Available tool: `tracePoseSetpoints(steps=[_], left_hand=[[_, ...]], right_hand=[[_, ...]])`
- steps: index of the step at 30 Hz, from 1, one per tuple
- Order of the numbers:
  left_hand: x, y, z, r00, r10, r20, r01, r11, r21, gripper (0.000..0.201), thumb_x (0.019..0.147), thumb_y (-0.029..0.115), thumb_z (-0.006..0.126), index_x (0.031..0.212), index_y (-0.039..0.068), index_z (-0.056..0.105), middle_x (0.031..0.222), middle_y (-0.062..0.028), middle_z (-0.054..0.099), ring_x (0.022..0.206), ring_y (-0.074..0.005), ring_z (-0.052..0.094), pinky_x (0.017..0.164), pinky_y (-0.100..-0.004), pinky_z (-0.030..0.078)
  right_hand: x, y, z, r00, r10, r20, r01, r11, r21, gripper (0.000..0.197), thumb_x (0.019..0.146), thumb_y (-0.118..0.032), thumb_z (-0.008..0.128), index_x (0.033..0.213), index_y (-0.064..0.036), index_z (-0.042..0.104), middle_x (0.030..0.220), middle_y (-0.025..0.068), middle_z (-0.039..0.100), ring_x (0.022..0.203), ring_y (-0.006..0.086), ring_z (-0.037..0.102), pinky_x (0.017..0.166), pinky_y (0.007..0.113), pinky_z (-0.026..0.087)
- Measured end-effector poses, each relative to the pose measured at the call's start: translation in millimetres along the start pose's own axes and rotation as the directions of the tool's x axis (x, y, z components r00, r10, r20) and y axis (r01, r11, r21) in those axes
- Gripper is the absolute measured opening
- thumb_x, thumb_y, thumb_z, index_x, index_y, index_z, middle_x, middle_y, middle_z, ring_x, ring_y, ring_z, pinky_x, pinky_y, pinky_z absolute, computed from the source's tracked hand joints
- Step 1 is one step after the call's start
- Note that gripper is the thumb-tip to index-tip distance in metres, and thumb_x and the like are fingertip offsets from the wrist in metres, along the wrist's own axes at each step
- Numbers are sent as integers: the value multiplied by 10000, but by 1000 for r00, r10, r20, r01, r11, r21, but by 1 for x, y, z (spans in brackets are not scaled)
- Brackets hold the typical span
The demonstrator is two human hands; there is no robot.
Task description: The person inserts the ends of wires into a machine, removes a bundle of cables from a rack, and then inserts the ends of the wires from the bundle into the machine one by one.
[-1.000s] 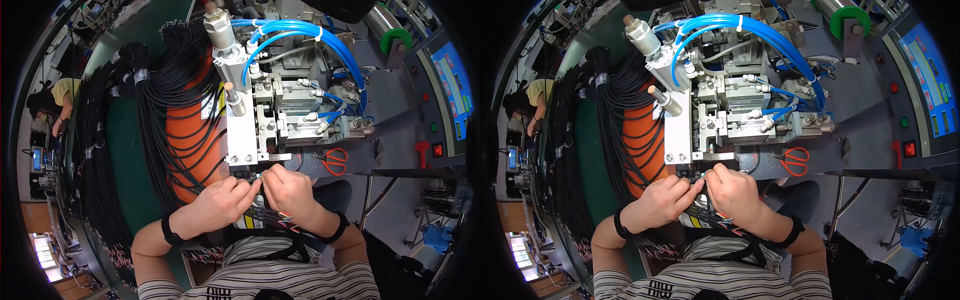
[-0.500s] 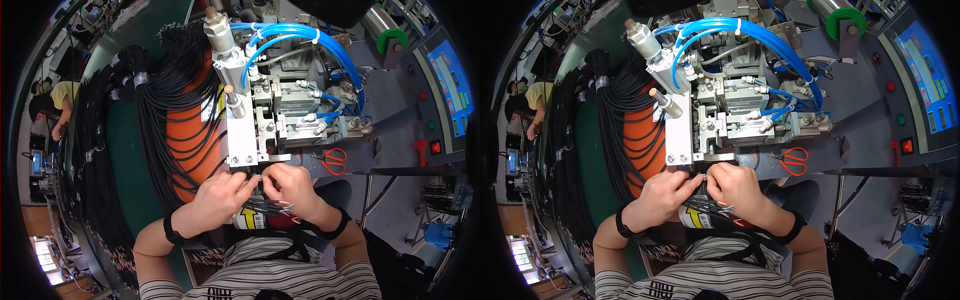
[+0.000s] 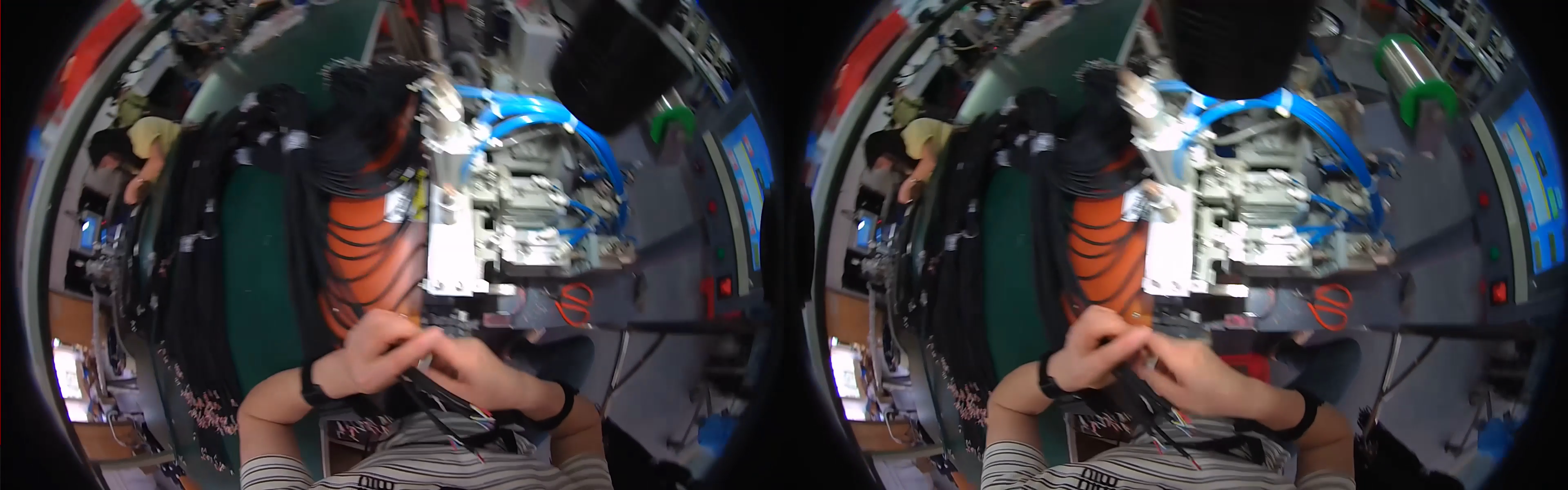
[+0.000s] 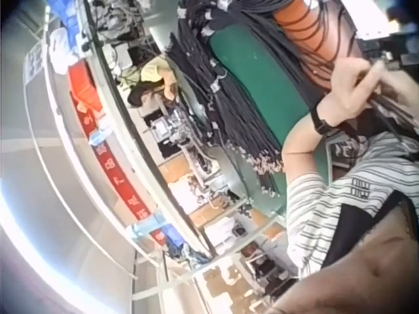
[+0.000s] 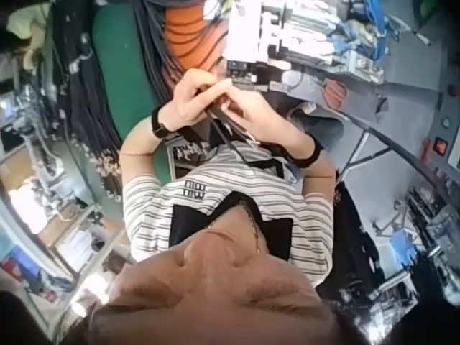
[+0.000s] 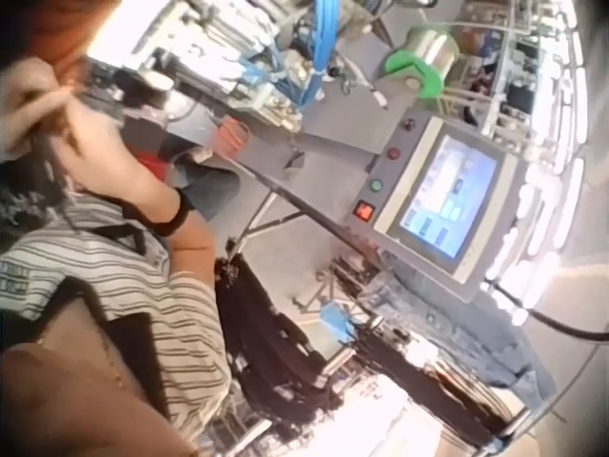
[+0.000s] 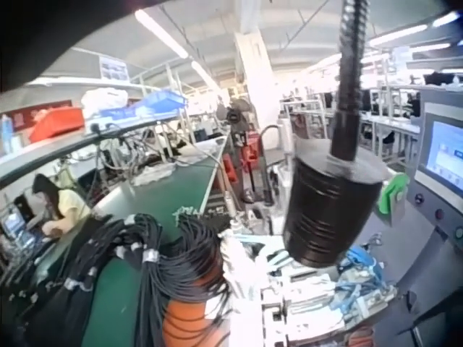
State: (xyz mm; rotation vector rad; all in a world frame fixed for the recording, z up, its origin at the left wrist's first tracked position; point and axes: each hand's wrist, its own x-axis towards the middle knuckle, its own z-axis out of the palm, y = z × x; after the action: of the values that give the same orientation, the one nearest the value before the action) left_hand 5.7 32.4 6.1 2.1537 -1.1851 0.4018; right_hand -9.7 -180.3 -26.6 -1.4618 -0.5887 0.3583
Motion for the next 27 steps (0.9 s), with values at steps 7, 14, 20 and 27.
tracePoseSetpoints(steps=[7,14,20,27], left_hand=[[15,12,29,972,-149,-183,105,968,-230,487,755,227,772,1156,4,612,883,-79,608,763,-255,626,633,-339,485],[6,3,19,947,-285,147,306,940,-151,375,742,123,774,1060,6,615,832,-86,605,680,-245,631,550,-331,486],[12,0,31,966,-249,67,253,965,-61,311,736,64,770,1006,27,619,739,-81,596,596,-239,614,493,-325,468],[13,2,38,953,-301,-46,291,944,-156,246,743,48,770,942,35,627,668,-80,593,507,-234,583,462,-334,456]], right_hand=[[2,-2,1,971,-172,166,190,976,-102,193,843,-41,697,1012,9,616,830,137,646,694,281,654,598,335,504],[-13,5,-11,932,159,-324,-153,987,44,173,844,12,688,1012,29,649,840,70,664,723,128,642,602,260,504],[-5,9,-7,889,287,-358,-40,826,563,254,910,54,618,1162,25,605,908,73,646,725,101,634,609,227,512],[-11,11,-6,899,243,-365,-9,842,539,248,912,83,594,1157,41,601,943,81,618,735,109,630,627,223,515]])
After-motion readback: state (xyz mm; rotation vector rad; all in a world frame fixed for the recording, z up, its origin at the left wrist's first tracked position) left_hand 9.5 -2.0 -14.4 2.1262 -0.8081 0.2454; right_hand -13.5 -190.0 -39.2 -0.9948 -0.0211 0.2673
